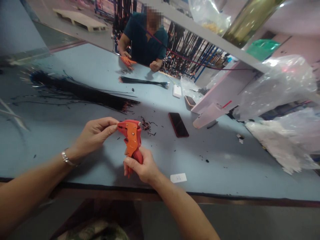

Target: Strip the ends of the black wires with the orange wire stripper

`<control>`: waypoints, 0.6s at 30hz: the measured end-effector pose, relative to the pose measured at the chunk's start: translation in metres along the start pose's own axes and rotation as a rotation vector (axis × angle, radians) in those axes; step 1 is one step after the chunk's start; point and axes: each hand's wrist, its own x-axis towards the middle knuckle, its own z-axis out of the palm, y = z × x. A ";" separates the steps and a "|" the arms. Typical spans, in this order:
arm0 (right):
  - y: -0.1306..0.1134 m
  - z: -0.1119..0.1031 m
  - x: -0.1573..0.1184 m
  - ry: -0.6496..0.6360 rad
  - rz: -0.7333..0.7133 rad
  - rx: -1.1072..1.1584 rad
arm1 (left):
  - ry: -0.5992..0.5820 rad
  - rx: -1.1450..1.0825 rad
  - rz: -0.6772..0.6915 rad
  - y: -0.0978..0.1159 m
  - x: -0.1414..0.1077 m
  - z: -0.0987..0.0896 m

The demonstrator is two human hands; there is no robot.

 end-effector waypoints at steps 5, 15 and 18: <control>-0.002 0.002 -0.001 0.015 0.000 -0.016 | -0.004 0.012 -0.007 0.000 0.000 0.000; 0.004 0.002 0.006 0.005 0.016 0.105 | 0.008 -0.007 -0.039 -0.004 0.002 0.003; 0.006 0.002 0.006 0.017 0.027 0.167 | 0.004 -0.001 -0.039 -0.003 0.003 0.004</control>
